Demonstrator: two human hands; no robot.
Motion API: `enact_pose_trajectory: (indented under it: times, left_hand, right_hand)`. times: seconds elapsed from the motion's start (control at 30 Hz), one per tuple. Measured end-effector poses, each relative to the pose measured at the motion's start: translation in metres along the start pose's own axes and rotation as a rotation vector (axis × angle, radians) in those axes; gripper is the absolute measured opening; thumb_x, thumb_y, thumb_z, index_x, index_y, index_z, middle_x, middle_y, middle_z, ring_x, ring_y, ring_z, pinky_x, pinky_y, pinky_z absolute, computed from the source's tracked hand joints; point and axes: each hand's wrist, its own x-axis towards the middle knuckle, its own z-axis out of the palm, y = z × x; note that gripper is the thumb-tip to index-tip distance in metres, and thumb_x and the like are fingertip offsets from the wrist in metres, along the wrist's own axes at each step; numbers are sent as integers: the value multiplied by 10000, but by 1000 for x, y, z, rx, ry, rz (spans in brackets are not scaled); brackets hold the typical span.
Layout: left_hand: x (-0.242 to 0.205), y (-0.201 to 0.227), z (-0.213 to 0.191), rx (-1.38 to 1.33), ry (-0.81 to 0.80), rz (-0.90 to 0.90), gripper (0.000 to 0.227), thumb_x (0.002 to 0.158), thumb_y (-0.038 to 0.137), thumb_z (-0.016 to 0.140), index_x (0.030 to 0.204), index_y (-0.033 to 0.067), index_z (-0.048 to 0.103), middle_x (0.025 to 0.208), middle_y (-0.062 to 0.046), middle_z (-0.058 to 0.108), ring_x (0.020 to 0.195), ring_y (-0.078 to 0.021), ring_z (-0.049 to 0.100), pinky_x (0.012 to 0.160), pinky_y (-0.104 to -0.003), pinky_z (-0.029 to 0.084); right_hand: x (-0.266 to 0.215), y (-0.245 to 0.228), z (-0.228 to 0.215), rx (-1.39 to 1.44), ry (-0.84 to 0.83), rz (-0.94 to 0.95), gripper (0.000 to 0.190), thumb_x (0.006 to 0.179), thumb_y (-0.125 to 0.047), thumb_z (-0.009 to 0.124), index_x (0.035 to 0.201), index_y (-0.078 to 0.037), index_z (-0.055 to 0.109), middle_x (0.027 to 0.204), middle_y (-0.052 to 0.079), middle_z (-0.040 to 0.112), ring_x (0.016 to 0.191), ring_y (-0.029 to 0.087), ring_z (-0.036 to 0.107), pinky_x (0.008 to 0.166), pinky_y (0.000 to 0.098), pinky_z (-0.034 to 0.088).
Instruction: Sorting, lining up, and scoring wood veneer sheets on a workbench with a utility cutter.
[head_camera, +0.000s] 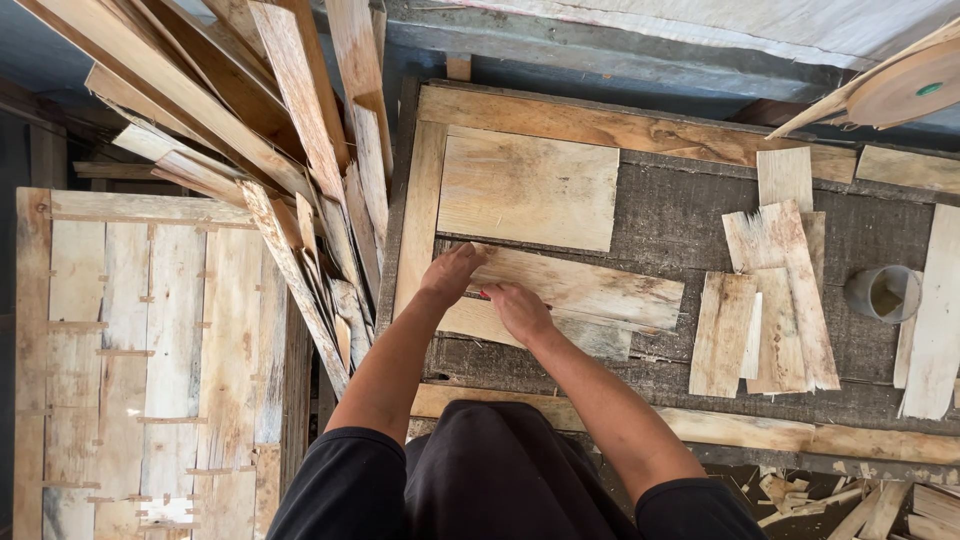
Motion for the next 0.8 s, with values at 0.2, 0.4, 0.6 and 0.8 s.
enact_pose_trajectory:
  times: [0.2,0.4,0.6,0.8]
  left_hand:
    - [-2,-3,16,39,73,12,527,882,68,719,1373,223,609,1327,-26,553,1301,-205,520,1098,-317,470]
    - [-14,1,15,-69,97,-7,499,868,118,744,1349,203,644,1324,-38,562,1289,-238,531,1081,-357,472]
    - [-20,6,25,-80,191,-57,455,862,106,694,1303,215,669,1335,-27,567,1258,-255,546,1022,-396,481]
    - [-19,10,30,-56,201,-101,394,934,53,621,1291,207,686,1333,-24,581,1275,-240,562,1051,-391,494]
  right_hand:
    - [-4,5,-8,-51,-58,30,349,918,26,600,1235,-73,707,1045,126,727,948,291,721,851,405,614]
    - [-8,1,-13,-56,-51,54,296,922,-22,592,1189,-76,708,1014,141,730,958,323,713,840,435,599]
    - [-10,5,-8,-68,10,7,265,894,-6,579,1111,-76,714,989,140,734,963,325,716,839,439,600]
    - [-12,4,-18,-138,-18,-3,254,878,34,585,1080,-44,719,998,151,743,958,331,728,799,436,616]
